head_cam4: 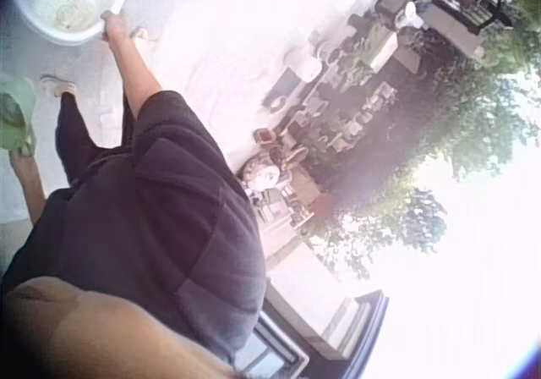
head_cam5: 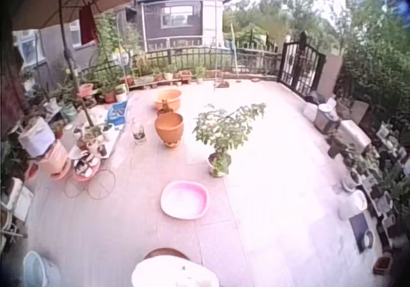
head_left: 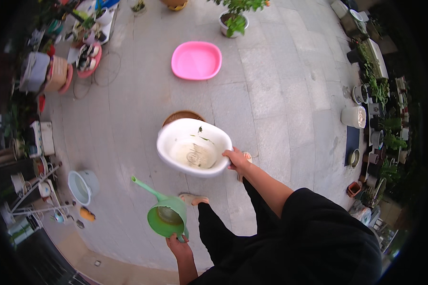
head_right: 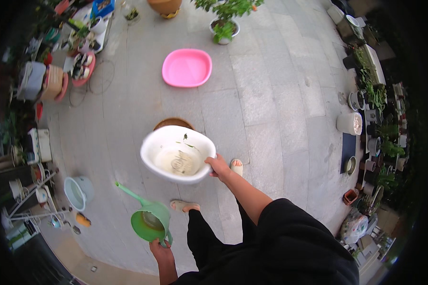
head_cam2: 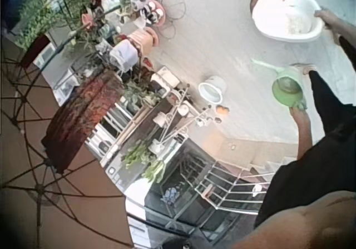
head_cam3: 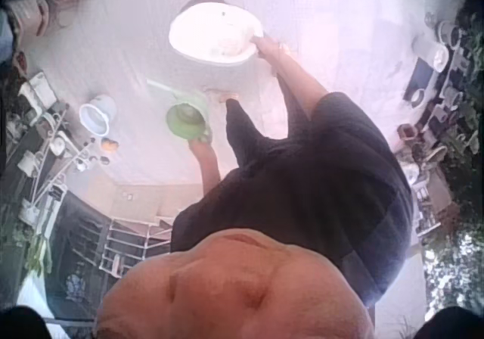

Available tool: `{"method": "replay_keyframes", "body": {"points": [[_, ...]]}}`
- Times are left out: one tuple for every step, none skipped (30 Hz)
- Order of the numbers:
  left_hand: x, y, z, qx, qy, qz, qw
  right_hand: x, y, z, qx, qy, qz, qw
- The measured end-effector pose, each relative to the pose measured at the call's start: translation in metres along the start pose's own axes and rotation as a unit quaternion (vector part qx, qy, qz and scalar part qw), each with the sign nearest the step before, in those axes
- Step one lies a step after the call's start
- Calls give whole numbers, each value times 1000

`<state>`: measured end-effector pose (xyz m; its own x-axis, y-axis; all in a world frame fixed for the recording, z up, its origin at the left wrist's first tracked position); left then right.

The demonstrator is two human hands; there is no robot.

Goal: The person fills a green watering can at a kitchen sink, carries it and a container of food scraps to a balcony, and waters several potted plants. The person also moves a plant pot and washes hands at an outdoor sink.

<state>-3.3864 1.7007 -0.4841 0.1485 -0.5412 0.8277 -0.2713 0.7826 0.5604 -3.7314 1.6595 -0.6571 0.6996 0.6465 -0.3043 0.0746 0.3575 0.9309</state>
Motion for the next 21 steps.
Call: {"method": "replay_keyframes", "body": {"points": [[4,2,21,-23,4,-9,1000,-24,23,-16,66,54,-60,995],[7,3,43,-34,10,-20,999,-50,41,-35,135,105,-116,978],[10,1,67,-56,9,-24,998,-74,52,-58,170,130,-143,966],[12,4,94,-73,9,-27,997,-98,63,-87,202,160,-168,952],[16,9,121,-90,9,-31,995,-117,63,-118,215,155,-155,952],[22,10,147,-106,19,-18,994,-136,70,-139,236,142,-155,949],[27,8,170,-119,9,-14,993,-150,73,-163,259,113,-167,945],[31,4,192,-131,0,-10,991,-162,72,-185,281,81,-162,942],[32,-2,207,-139,-7,-6,990,-172,74,-198,301,43,-165,938],[35,-4,228,-158,-2,-16,987,-187,79,-215,325,5,-168,931],[37,-5,250,-162,-10,-13,987,-200,84,-231,348,-33,-170,921],[41,-6,275,-164,-15,-10,986,-213,87,-245,360,-69,-172,914],[43,-8,300,-167,-21,-9,986,-224,90,-261,373,-106,-173,906],[42,-12,321,-180,-31,-14,983,-235,93,-276,384,-144,-174,895],[37,-20,337,-189,-40,-21,981,-247,95,-288,377,-160,-166,897],[31,-29,355,-198,-50,-28,978,-258,98,-300,370,-177,-157,898],[29,-41,374,-221,-73,-16,972,-269,100,-312,363,-194,-148,899],[23,-48,391,-239,-95,-13,966,-276,95,-333,371,-196,-135,898],[20,-57,411,-259,-122,-1,958,-291,91,-346,381,-200,-141,892],[9,-62,427,-251,-127,-8,959,-308,87,-360,390,-202,-147,886],[3,-67,450,-258,-147,-13,955,-319,83,-373,400,-211,-149,879]]}}
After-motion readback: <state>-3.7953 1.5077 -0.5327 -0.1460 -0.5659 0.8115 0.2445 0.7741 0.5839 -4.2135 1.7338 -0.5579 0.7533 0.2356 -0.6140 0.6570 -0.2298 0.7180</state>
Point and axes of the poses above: each hand's wrist, its own y-axis away from the middle knuckle, its own z-axis out of the palm, x = y × z, the point moved 1 cm from there along -y, towards the middle knuckle, and after that the axes turned 8 degrees about z, right-handed, at the moved point
